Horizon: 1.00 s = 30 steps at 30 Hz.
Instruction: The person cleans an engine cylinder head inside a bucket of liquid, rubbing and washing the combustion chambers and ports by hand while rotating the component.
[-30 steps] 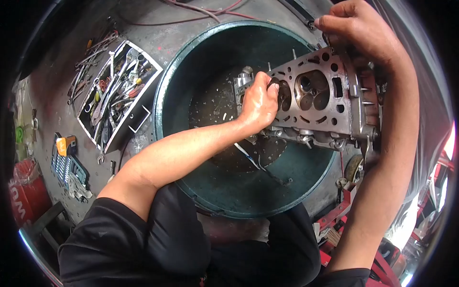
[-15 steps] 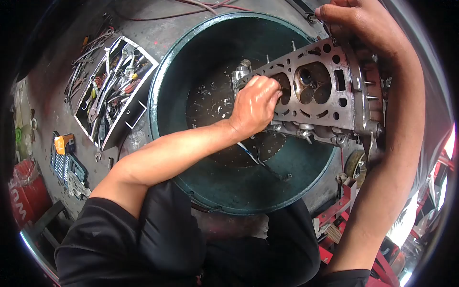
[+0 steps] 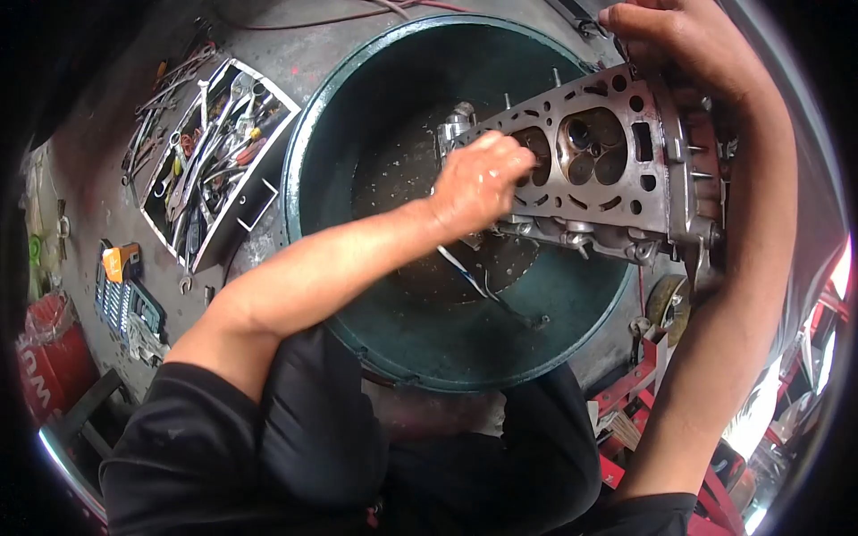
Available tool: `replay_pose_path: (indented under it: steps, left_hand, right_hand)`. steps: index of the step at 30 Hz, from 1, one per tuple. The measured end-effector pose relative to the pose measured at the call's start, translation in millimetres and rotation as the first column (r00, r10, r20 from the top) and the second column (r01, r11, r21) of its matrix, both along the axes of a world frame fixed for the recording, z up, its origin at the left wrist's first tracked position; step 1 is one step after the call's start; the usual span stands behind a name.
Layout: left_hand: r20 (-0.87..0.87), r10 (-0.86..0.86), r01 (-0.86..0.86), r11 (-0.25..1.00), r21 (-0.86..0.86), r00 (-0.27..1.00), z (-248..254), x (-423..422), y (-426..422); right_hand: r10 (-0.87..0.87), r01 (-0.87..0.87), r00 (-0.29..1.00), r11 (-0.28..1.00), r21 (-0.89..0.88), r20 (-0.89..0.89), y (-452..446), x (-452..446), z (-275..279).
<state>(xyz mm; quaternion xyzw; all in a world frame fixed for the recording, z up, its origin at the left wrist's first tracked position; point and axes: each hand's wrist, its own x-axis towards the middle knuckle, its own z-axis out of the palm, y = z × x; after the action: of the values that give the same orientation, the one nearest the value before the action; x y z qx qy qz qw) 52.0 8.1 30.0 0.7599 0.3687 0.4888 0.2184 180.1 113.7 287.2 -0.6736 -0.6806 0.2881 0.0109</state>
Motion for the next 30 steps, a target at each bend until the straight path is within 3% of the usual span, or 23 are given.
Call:
replay_pose_path:
  steps: [4,6,8,10,12,14,16,18,19,20,21,22,23,24,26,28,30]
  left_hand:
    - [-0.165,-0.035,0.037,0.999,0.011,0.986,-6.5,-18.2,8.3]
    - [-0.298,0.101,-0.148,0.979,-0.14,0.949,-7.9,-26.0,34.0]
    - [-0.639,0.162,-0.434,0.851,-0.295,0.752,-41.6,-31.6,73.0]
    - [-0.59,0.112,-0.492,0.684,-0.538,0.8,-113.2,-56.9,102.1]
    - [-0.64,-0.05,-0.498,0.582,-0.643,0.767,-162.7,-71.6,82.8]
    - [-0.795,-0.043,-0.632,0.581,-0.512,0.605,-183.8,-49.2,-3.4]
    - [-0.631,-0.489,-0.384,0.515,-0.766,0.602,-187.2,-29.0,-5.3]
    - [-0.467,-0.301,-0.289,0.484,-0.826,0.831,-124.4,-27.2,8.8]
    - [-0.363,-0.104,-0.251,0.547,-0.799,0.926,-127.8,-22.2,14.4]
    - [-0.297,-0.028,-0.235,0.54,-0.808,0.955,-92.6,-24.4,18.0]
    - [-0.135,0.098,-0.163,0.404,-0.9,0.986,-58.5,-24.7,18.9]
    - [0.107,0.144,0.064,0.274,-0.96,0.984,-8.9,-34.6,14.8]
    - [0.084,0.2,-0.025,0.489,-0.872,0.976,-17.4,-21.3,7.6]
    - [0.087,0.192,-0.03,0.538,-0.843,0.978,7.5,-18.7,3.2]
    - [0.095,0.276,-0.112,0.648,-0.754,0.957,10.7,2.8,6.7]
    - [0.096,0.298,-0.081,0.532,-0.843,0.95,10.4,21.2,-5.2]
    - [0.121,0.258,-0.04,0.542,-0.84,0.959,8.7,22.8,-11.1]
  right_hand:
    - [0.059,-0.063,0.995,0.996,0.056,0.075,8.3,0.9,2.0]
    - [0.106,-0.119,0.987,0.987,0.108,0.124,10.6,3.0,0.5]
    - [0.098,-0.108,0.989,0.99,0.086,0.115,5.2,5.9,-3.7]
    - [0.104,-0.112,0.99,0.99,0.08,0.097,5.5,2.4,-2.3]
    - [0.111,-0.118,0.99,0.99,0.082,0.083,9.9,0.5,1.7]
    - [0.101,-0.11,0.991,0.988,0.108,0.082,13.2,7.0,5.4]
    - [0.102,-0.108,0.992,0.991,0.084,0.069,7.0,9.8,-1.8]
    - [0.111,-0.117,0.992,0.987,0.11,0.064,11.9,8.8,1.6]
    - [0.11,-0.12,0.99,0.987,0.111,0.089,10.8,10.3,0.8]
    - [0.11,-0.122,0.988,0.986,0.113,0.112,10.5,11.5,-0.6]
    - [0.095,-0.101,0.994,0.99,0.1,0.06,10.7,14.3,-0.8]
    - [0.088,-0.093,0.995,0.991,0.097,0.054,8.6,11.9,-1.2]
    - [0.063,-0.07,0.995,0.992,0.105,0.073,5.6,7.5,0.3]
    - [0.035,-0.045,0.995,0.992,0.114,0.095,3.0,5.5,2.5]
    - [0.042,-0.048,0.996,0.995,0.084,0.075,5.2,9.8,4.3]
    - [0.058,-0.061,0.997,0.997,0.045,0.057,10.3,15.3,-0.1]
    - [0.15,-0.158,0.986,0.976,0.149,0.068,14.8,19.0,-4.2]
